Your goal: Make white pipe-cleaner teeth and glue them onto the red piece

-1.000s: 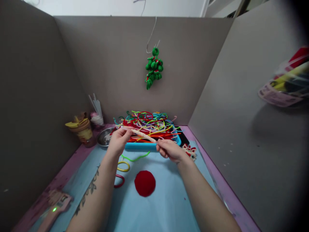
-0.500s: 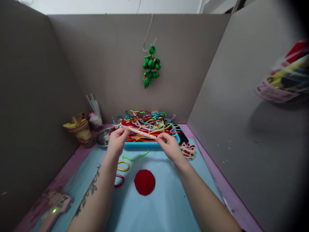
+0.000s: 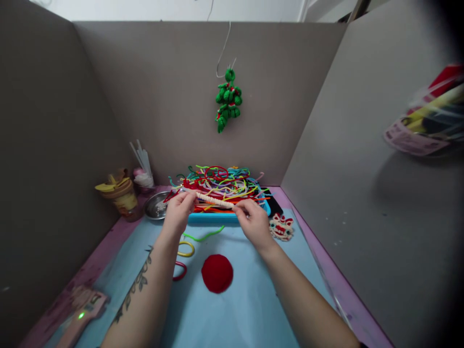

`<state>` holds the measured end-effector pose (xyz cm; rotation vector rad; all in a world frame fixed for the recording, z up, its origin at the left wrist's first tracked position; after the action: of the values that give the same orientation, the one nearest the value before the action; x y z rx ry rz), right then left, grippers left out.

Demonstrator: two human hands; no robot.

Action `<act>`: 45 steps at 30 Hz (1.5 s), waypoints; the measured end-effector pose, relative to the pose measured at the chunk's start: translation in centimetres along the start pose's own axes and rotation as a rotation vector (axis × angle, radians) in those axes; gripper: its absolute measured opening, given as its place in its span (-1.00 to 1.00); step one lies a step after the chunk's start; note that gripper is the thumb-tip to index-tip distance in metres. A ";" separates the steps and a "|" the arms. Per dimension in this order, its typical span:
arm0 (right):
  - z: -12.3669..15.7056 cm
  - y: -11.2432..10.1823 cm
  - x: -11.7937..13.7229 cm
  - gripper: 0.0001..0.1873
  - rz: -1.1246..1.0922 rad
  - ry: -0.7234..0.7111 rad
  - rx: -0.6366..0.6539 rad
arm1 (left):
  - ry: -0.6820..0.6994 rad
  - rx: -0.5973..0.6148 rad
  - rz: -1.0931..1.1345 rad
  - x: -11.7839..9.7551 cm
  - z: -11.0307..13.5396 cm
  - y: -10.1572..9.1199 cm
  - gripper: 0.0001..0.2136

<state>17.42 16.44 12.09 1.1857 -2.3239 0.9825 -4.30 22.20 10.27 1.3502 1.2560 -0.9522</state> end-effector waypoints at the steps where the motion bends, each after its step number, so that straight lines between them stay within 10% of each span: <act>1: 0.1 -0.1 0.2 -0.88 0.005 -0.032 -0.022 | -0.027 0.006 0.046 0.2 0.0 0.2 -0.75; 16: 1.8 -1.4 2.4 -0.85 0.315 -0.509 -0.260 | -0.244 0.002 0.044 1.7 0.3 0.4 -0.70; 26: 0.8 4.0 -2.4 -0.79 -0.152 0.191 0.206 | -0.036 -0.056 0.097 -0.4 -0.7 -0.9 -0.76; 45: 0.3 2.3 -1.5 -0.83 -0.042 0.001 0.111 | -0.154 0.010 -0.122 1.2 -0.7 -1.2 -0.75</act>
<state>16.44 18.01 10.04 1.2699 -2.2596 1.1104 -5.41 23.03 9.04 1.1942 1.2269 -1.1266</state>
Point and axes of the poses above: each hand's wrist, its own z-axis away from the middle knuckle, its own y-axis out of the palm, x = y × z, the point moved 8 cm from there along -z, towards the middle knuckle, and after that the axes turned 1 degree about -y, right-handed, at the moved point
